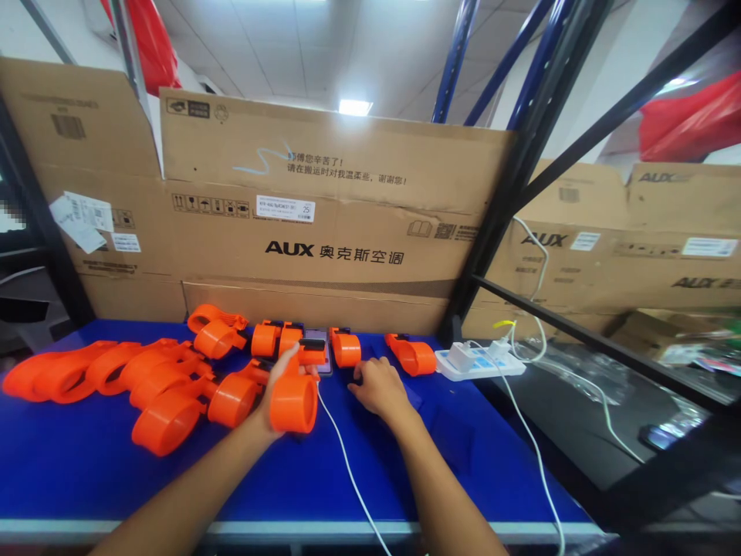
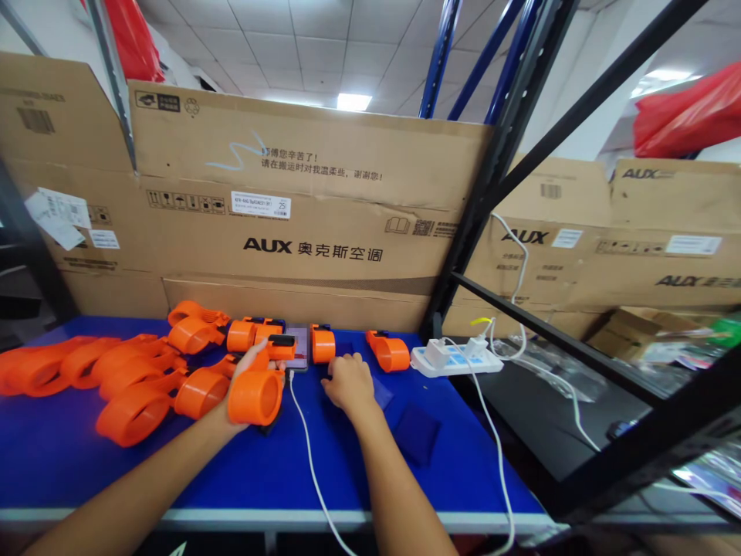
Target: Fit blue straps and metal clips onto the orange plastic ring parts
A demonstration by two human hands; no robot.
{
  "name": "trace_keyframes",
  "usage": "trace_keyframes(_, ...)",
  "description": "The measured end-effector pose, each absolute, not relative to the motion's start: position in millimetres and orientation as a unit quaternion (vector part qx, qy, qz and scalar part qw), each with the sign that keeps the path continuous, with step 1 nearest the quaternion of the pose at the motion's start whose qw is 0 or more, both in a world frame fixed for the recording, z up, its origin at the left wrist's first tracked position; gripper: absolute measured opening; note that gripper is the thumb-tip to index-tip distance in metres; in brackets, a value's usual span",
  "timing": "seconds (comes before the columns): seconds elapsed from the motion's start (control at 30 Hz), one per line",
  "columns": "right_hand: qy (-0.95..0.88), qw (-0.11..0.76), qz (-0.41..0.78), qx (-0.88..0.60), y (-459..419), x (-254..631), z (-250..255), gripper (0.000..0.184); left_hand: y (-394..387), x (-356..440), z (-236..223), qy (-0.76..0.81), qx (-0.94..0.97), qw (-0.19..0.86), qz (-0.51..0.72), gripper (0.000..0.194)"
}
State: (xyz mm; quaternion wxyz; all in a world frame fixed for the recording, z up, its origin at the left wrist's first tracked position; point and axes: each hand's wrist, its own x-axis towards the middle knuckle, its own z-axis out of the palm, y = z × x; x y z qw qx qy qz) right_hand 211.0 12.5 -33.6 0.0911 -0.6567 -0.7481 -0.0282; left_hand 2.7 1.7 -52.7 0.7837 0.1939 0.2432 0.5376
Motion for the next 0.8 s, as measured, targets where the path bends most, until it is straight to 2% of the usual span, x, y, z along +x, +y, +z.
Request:
trace_keyframes(0.2, -0.775, 0.159, 0.014, -0.611, 10.9, 208.5, -31.4, 0.011, 0.7, 2.9, -51.7, 0.213, 0.194, 0.785, 0.549, 0.034)
trace_keyframes(0.3, -0.773, 0.145, 0.007, -0.617, 10.2, 210.5, -29.6, 0.012, 2.1, 1.8, -51.8, 0.229, 0.196, 0.788, 0.537, 0.034)
trace_keyframes(0.5, -0.754, 0.098, 0.002, -0.649, 7.8, 215.1, -27.4, 0.025, 3.6, 5.0, -57.6, 0.261, 0.224, 0.775, 0.529, 0.037)
trace_keyframes(0.6, -0.762, 0.084, 0.013, -0.642, 6.1, 211.8, -29.9, 0.021, 2.5, 8.2, -57.5, 0.264, 0.233, 0.758, 0.548, 0.032)
trace_keyframes(0.8, -0.767, 0.153, 0.065, -0.619, 7.8, 209.9, -34.2, 0.013, -0.4, 11.0, -54.2, 0.277, 0.281, 0.723, 0.568, 0.030)
